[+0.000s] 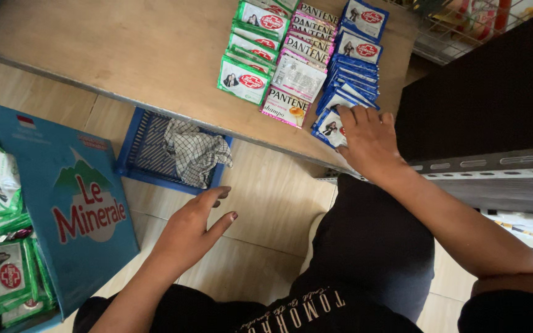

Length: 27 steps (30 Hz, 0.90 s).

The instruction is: The person sits on the floor and repeatedly picks up small sachets from a blue cardboard box, then places them in neat stacks on a nearby table. The person handles both green and blue sachets, arranging them in separate piles.

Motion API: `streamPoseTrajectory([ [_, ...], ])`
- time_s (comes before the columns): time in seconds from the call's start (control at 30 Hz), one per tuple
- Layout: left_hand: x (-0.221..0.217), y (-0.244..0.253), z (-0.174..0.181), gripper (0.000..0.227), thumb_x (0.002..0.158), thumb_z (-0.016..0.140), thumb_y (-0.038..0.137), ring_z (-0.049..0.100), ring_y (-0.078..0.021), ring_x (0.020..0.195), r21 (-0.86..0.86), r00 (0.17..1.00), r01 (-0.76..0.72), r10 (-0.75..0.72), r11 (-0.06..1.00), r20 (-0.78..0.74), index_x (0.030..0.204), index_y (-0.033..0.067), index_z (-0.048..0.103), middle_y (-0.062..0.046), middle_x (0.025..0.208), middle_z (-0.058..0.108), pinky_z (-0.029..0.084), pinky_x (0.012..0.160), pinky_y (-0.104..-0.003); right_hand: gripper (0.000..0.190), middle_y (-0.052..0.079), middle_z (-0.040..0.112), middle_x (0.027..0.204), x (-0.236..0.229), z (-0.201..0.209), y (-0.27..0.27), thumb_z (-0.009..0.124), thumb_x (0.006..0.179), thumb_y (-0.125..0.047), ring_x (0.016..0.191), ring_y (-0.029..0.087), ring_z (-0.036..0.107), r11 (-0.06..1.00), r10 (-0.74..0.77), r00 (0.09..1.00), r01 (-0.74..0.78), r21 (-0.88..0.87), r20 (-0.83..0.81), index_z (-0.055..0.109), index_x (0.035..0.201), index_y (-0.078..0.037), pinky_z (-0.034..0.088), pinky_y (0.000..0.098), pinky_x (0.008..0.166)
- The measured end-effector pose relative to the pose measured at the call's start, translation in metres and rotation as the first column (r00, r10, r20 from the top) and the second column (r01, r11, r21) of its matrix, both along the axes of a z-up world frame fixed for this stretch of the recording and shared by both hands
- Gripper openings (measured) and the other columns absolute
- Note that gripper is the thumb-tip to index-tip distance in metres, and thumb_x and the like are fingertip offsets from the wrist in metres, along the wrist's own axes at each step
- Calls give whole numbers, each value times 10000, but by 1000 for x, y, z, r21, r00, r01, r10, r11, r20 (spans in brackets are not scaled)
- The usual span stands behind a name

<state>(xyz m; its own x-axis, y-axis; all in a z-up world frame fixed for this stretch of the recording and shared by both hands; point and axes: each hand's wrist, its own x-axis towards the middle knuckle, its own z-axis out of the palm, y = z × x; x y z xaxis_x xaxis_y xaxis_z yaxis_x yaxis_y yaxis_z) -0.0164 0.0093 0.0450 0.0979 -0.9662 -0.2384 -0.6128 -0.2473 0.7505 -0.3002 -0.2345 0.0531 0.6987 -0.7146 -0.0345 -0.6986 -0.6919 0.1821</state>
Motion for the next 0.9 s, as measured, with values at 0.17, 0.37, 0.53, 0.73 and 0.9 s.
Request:
streamPoseTrajectory([
  [0.17, 0, 1, -2, 517, 896, 692, 365, 687, -313, 1103, -61, 1000, -3, 3, 998, 2, 1305, 66, 593, -165, 1255, 685, 538, 906, -427, 825, 127, 588, 1227, 4, 6, 4, 844, 718, -352, 1141, 317, 557, 1000, 12, 1000, -12, -19, 11, 523, 1424, -72, 402, 511, 925],
  [0.37, 2, 5, -4, 498, 903, 687, 369, 671, -340, 1123, -98, 1000, -7, 6, 995, -10, 1291, 65, 610, -178, 1233, 688, 527, 913, -432, 713, 125, 578, 1276, 25, 25, 23, 813, 770, -348, 1179, 314, 557, 993, 112, 990, -115, 30, 86, 550, 1380, -90, 407, 508, 941],
  [0.53, 5, 8, -19, 502, 944, 688, 377, 626, -393, 1160, -224, 999, -12, 19, 975, 31, 1293, 26, 604, -226, 1245, 665, 492, 989, -452, 704, 173, 551, 1332, 62, 58, 48, 791, 756, -325, 1201, 361, 534, 916, 298, 937, -335, 223, 183, 541, 1365, -76, 402, 502, 944],
  [0.73, -3, 2, -33, 614, 905, 707, 367, 561, -410, 1256, -329, 992, -84, 109, 941, 59, 1361, -16, 559, -234, 1344, 601, 445, 1068, -467, 757, 197, 525, 1388, 116, 69, 104, 752, 759, -372, 1244, 362, 526, 720, 614, 742, -666, 195, 269, 498, 1405, -68, 400, 491, 943],
  [0.9, 1, 1, -25, 674, 878, 731, 389, 549, -413, 1273, -348, 976, -158, 200, 924, 88, 1365, -29, 527, -248, 1357, 584, 458, 1057, -465, 827, 214, 482, 1456, 142, 50, 117, 734, 770, -385, 1286, 362, 500, 685, 633, 726, -687, 243, 270, 433, 1464, -49, 386, 497, 1007],
])
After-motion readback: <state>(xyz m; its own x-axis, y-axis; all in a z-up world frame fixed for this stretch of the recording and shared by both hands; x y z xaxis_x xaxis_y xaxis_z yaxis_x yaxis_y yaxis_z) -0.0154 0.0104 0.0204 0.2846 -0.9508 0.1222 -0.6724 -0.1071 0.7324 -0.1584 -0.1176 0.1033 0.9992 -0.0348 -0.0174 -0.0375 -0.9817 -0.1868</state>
